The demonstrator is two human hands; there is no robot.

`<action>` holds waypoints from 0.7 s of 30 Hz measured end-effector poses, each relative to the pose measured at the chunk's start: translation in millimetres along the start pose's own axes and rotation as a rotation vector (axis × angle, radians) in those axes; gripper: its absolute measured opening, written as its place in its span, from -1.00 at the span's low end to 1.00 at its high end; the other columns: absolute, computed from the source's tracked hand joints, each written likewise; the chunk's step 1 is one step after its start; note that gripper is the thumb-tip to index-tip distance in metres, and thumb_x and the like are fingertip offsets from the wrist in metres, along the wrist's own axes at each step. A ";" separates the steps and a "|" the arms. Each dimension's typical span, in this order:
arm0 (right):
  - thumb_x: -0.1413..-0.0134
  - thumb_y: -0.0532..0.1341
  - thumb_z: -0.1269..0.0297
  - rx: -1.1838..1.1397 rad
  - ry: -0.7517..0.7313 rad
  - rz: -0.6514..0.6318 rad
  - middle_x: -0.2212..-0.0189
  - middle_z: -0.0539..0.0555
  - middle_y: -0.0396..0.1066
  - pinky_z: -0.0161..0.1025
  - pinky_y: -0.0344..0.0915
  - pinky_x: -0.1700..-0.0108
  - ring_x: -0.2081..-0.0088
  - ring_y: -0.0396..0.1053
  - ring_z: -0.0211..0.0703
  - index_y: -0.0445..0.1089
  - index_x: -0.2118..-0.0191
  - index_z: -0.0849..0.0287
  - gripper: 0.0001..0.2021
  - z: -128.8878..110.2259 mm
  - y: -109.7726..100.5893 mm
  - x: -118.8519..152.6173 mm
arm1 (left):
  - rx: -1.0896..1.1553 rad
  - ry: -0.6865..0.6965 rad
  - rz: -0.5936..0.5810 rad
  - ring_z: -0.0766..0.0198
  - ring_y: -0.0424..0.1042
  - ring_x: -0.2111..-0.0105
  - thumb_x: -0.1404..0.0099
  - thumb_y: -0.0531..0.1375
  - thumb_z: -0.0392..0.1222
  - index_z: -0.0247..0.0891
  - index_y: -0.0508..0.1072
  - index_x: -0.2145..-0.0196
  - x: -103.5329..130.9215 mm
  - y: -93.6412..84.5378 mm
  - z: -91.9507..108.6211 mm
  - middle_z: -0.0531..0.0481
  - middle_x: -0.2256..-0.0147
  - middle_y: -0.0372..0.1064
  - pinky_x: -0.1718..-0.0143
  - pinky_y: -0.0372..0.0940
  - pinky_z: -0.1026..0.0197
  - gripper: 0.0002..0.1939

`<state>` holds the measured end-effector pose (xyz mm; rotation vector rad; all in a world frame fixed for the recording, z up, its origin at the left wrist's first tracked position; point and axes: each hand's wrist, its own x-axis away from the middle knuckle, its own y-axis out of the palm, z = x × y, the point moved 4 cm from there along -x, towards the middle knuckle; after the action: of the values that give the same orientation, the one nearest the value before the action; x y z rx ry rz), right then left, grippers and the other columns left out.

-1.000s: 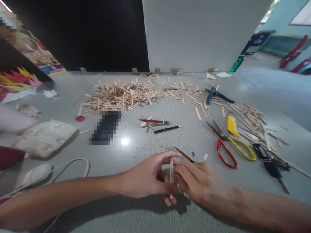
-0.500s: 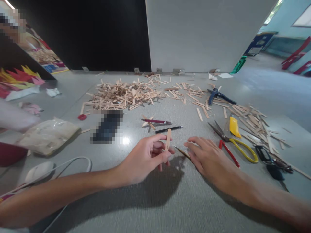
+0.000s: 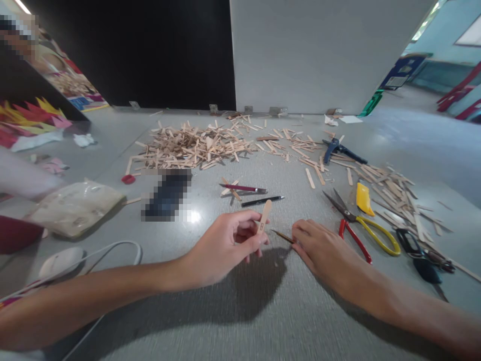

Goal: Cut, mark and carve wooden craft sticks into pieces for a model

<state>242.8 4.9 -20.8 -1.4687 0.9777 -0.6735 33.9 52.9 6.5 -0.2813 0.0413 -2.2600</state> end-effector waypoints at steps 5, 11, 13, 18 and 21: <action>-0.33 0.08 0.58 0.017 0.000 0.028 0.32 0.10 0.46 -0.17 0.30 0.30 0.32 0.47 -0.05 0.36 0.26 0.13 -0.78 -1.9 -0.6 3.6 | -0.033 0.002 -0.013 0.30 0.47 0.46 -0.43 0.21 -0.14 -0.27 0.51 0.09 -0.5 1.0 -0.3 0.04 0.40 0.49 0.45 0.35 0.29 -0.81; -0.36 0.05 0.59 -0.006 0.169 -0.084 0.51 0.00 0.42 -0.21 0.05 0.48 0.55 0.40 -0.15 0.36 0.13 0.19 -0.79 5.0 -4.7 -2.9 | -0.109 -0.054 -0.043 0.37 0.35 0.60 -0.52 0.10 -0.10 -0.25 0.44 0.02 -1.6 -2.0 -5.8 0.10 0.46 0.45 0.55 0.22 0.31 -0.78; -0.37 0.06 0.56 0.036 0.227 -0.117 0.57 0.00 0.41 -0.19 -0.06 0.53 0.61 0.36 -0.14 0.37 0.16 0.18 -0.80 12.2 -4.7 -7.5 | -0.143 -0.109 -0.067 0.37 0.31 0.63 -0.54 0.09 -0.09 -0.24 0.41 0.07 -3.3 -2.1 -8.2 0.11 0.50 0.44 0.56 0.19 0.32 -0.80; -0.40 0.11 0.46 0.150 0.275 -0.092 0.43 0.12 0.54 -0.19 -0.03 0.48 0.50 0.49 -0.05 0.39 0.23 0.15 -0.84 30.3 -10.3 -15.9 | -0.052 -0.305 -0.198 0.39 0.33 0.67 -0.56 0.11 -0.04 -0.17 0.26 0.16 -9.0 8.0 -29.0 0.13 0.49 0.47 0.61 0.14 0.34 -0.83; -0.44 0.09 0.41 0.139 0.298 -0.115 0.40 0.14 0.54 -0.19 0.04 0.45 0.46 0.50 -0.02 0.39 0.24 0.14 -0.81 40.0 -12.9 -17.6 | 0.127 -0.446 -0.290 0.33 0.50 0.60 -0.54 0.15 0.01 -0.12 0.13 0.15 -8.6 16.6 -47.1 0.05 0.36 0.56 0.66 0.10 0.36 -0.74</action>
<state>271.0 39.4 -11.6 -1.3317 1.0546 -1.0461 41.6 45.6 -43.1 -0.7555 -0.3987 -2.4176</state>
